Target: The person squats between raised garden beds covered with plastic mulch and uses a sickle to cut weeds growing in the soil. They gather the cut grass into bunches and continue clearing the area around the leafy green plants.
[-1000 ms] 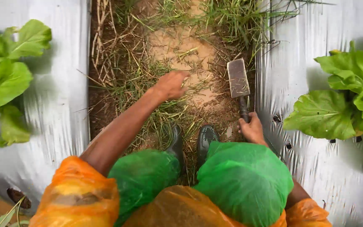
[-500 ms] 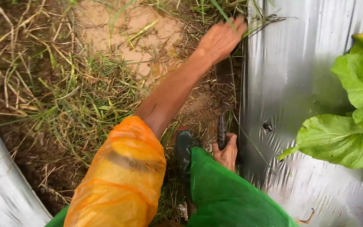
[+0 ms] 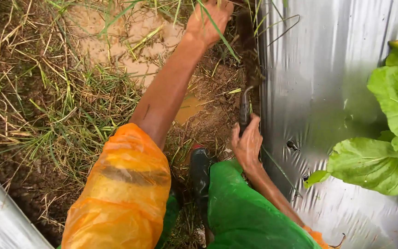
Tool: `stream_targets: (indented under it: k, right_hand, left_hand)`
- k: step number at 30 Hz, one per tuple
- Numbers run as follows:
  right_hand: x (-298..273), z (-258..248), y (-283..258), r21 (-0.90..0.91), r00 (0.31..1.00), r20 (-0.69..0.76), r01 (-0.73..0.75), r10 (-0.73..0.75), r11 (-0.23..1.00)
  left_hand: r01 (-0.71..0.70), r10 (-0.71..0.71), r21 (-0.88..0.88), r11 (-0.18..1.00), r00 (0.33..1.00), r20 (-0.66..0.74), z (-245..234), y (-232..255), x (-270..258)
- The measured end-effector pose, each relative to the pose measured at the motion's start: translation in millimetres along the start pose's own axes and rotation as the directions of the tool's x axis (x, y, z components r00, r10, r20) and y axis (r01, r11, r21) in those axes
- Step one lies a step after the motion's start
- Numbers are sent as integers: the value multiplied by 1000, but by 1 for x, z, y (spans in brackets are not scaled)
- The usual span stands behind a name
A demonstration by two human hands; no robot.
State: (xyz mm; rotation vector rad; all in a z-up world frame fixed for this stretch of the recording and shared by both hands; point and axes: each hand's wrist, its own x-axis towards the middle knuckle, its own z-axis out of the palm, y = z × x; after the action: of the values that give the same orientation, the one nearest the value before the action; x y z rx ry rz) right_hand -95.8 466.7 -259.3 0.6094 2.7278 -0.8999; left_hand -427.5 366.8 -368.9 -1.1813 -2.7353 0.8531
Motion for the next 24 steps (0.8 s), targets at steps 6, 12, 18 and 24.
stream_targets:
  k: [6,12,18,24]
  right_hand:
    - [-10,3,-6,-45,1000,-25,8,-9,999]
    - [23,-8,-20,-102,996,-11,84,-86,991]
    - [87,-3,-46,158,971,193,109,-139,982]
    - [22,3,-27,201,960,230,116,-162,973]
  left_hand:
    - [32,73,-633,773,987,140,-16,-6,-8]
    - [81,-8,-604,793,992,123,12,15,8]
    - [255,-6,-665,702,936,352,-16,-49,-54]
    - [251,-108,-617,746,960,260,-29,-98,-128]
